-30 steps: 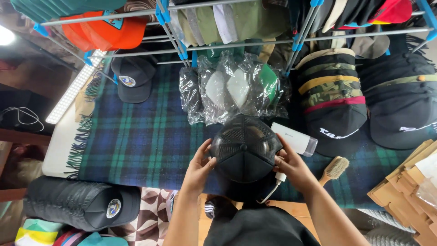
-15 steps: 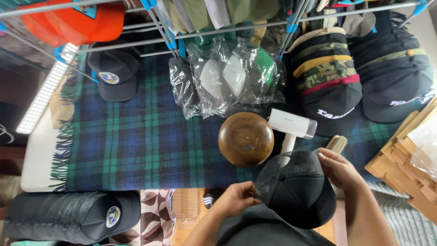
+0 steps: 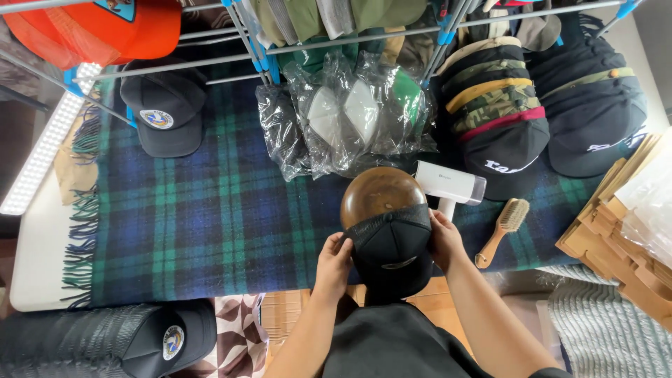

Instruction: The person cleans a black baseball cap by brushing it with a wooden brush and using a white handheld steamer. They repeatedly brush the cap's surface and apply steam, then place the cap on a plaid mat and pick up another cap to repeat the process.

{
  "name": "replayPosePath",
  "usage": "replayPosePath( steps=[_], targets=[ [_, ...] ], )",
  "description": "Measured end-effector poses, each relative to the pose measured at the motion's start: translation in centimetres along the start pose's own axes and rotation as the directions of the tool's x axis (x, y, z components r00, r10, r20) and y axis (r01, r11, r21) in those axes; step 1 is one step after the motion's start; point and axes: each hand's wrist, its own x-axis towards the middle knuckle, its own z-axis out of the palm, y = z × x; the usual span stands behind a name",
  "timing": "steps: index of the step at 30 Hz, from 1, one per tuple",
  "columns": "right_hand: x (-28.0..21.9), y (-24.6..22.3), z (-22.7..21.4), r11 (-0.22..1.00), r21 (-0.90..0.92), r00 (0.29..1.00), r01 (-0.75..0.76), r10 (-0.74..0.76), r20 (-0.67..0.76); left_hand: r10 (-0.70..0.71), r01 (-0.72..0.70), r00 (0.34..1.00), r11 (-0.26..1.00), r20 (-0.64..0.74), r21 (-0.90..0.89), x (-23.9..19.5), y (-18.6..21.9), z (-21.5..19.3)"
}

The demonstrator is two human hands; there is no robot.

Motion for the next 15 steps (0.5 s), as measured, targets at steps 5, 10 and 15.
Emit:
replayPosePath(
  steps=[5, 10, 15],
  targets=[
    [-1.2, -0.5, 1.0, 0.994, -0.035, 0.994, 0.106, -0.107, -0.021, 0.049, -0.056, 0.996, 0.993, -0.068, -0.099, -0.5, 0.6, 1.1],
    [-0.3, 1.7, 0.5, 0.985, 0.001, 0.985, 0.17, -0.17, 0.005, 0.132, -0.151, 0.983, 0.976, -0.124, -0.156, 1.4, -1.7, 0.5],
    [-0.4, 1.1, -0.1, 0.991, -0.059, 0.991, 0.122, -0.119, 0.054, -0.12, 0.102, 0.98, 0.988, -0.161, -0.116, 0.3, -3.9, -1.3]
  ],
)
